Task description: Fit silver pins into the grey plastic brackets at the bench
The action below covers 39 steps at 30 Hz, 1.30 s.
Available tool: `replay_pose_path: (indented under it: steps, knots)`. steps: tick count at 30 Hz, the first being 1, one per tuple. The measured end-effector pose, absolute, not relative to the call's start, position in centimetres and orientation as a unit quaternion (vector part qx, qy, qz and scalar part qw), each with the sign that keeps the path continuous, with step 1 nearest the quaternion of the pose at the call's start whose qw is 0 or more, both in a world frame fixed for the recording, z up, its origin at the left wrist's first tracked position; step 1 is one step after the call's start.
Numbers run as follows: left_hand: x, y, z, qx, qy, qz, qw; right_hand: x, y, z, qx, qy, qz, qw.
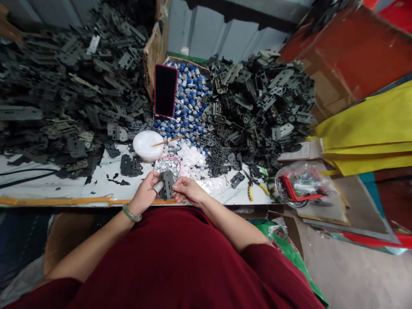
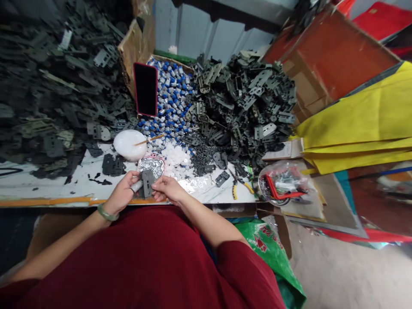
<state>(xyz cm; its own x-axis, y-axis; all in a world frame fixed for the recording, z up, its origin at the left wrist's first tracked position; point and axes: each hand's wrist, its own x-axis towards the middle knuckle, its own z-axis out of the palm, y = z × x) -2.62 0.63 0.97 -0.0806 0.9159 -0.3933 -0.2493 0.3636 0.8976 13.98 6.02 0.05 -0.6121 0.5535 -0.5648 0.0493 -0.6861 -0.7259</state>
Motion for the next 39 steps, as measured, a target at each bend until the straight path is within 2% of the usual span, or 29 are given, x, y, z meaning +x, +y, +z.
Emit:
replay_pose_path:
  steps: [4, 9, 18, 26, 30, 39]
  knots:
    - [-2.8, 0.2, 1.0, 0.331, 0.535, 0.481, 0.611, 13.7, 5.9, -0.4, -0.417, -0.412, 0.797, 0.144]
    - [-2.3, 0.1, 1.6, 0.351, 0.53, 0.478, 0.606, 14.4, 6.8, 0.3, -0.352, -0.517, 0.772, 0.111]
    - [-2.1, -1.0, 3.1, 0.465, 0.52, 0.42, 0.58, 15.4, 7.6, 0.9, -0.306, -0.717, 0.611, 0.139]
    - [-1.7, -1.3, 4.0, 0.54, 0.588, 0.382, 0.466, 16.4, 7.8, 2.4, -0.267, -0.766, 0.57, 0.128]
    - [-1.7, -1.4, 4.2, 0.525, 0.588, 0.394, 0.474, 16.6, 7.8, 2.6, -0.257, -0.774, 0.566, 0.12]
    - [-1.5, -1.6, 4.3, 0.527, 0.587, 0.422, 0.446, 15.8, 6.3, 2.0, -0.282, -0.786, 0.521, 0.178]
